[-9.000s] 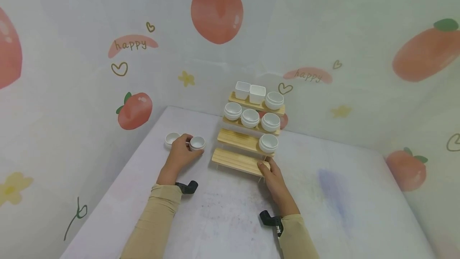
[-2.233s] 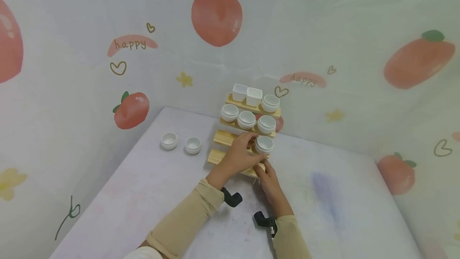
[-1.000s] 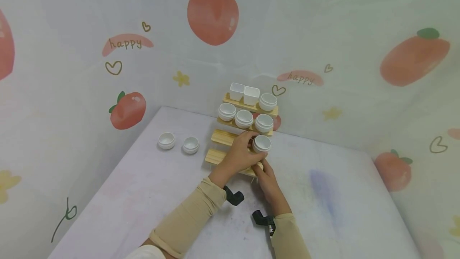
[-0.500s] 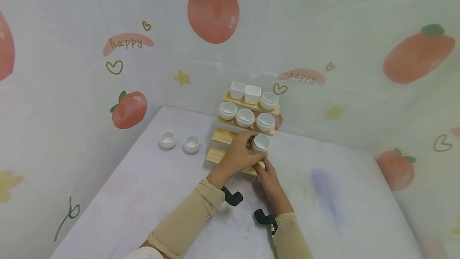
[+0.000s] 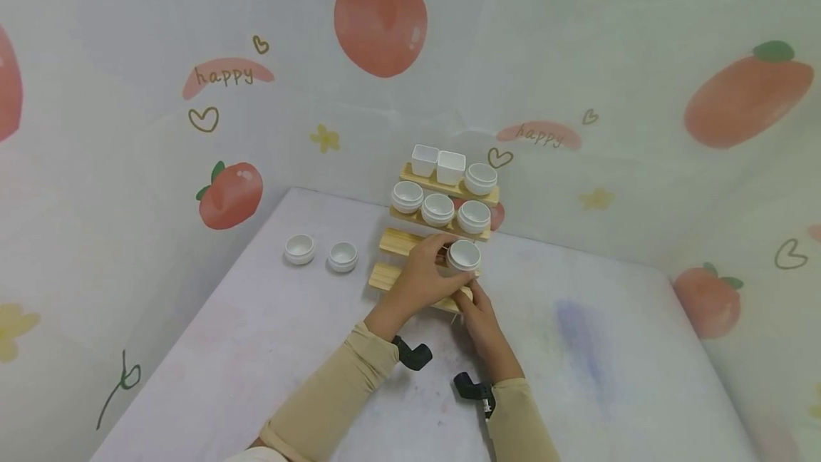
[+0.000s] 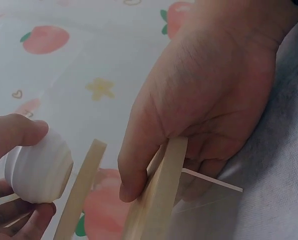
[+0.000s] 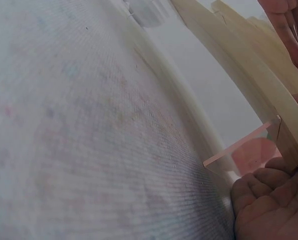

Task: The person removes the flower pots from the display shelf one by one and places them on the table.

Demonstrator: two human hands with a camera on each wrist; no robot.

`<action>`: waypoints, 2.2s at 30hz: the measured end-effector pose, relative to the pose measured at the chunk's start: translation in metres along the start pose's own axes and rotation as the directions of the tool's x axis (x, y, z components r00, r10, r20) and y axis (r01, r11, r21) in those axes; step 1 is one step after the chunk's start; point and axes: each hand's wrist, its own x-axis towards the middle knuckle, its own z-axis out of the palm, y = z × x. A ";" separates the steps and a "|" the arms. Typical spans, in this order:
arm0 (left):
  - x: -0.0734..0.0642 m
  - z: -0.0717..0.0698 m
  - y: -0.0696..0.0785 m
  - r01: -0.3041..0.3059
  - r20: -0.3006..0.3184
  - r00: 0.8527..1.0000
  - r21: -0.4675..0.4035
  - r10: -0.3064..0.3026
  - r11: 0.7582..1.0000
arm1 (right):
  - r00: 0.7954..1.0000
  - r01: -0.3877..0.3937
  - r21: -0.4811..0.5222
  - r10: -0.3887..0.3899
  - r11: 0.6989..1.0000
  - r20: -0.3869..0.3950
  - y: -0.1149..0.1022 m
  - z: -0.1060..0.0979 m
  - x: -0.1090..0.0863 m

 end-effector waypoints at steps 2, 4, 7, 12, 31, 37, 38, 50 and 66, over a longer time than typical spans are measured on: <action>-0.001 -0.001 0.000 0.001 -0.005 1.000 -0.006 -0.001 1.000 | 1.000 0.003 0.000 -0.003 1.000 0.003 0.001 0.000 0.001; -0.003 -0.003 0.000 0.002 -0.009 1.000 -0.014 -0.002 1.000 | 1.000 -0.005 -0.006 0.005 1.000 -0.003 0.001 0.000 0.001; -0.007 -0.005 0.000 0.012 -0.015 1.000 -0.034 -0.012 0.999 | 1.000 -0.013 -0.017 0.013 1.000 -0.006 0.000 0.000 0.000; -0.014 -0.010 -0.003 0.027 -0.020 0.999 -0.061 -0.028 0.998 | 1.000 -0.027 -0.039 0.026 0.999 -0.016 -0.001 0.001 0.001; -0.035 -0.036 -0.012 0.054 -0.104 0.993 0.047 -0.049 0.997 | 0.998 -0.060 -0.025 0.060 0.998 -0.019 0.001 0.003 -0.003; -0.040 -0.047 -0.014 0.049 -0.119 0.992 0.064 -0.042 0.997 | 0.997 -0.069 -0.030 0.068 0.997 -0.043 0.000 0.003 -0.004; -0.040 -0.049 -0.014 0.054 -0.122 0.991 0.062 -0.046 0.997 | 0.997 -0.068 -0.027 0.067 0.997 -0.043 0.000 0.003 -0.004; -0.050 -0.073 -0.012 0.088 -0.163 0.983 0.023 -0.083 0.996 | 0.999 -0.042 -0.018 0.041 0.999 -0.018 -0.002 0.003 -0.004; -0.064 -0.093 -0.019 0.150 -0.168 0.976 0.040 -0.141 0.988 | 0.999 -0.050 -0.032 0.049 0.998 -0.019 -0.001 0.001 -0.003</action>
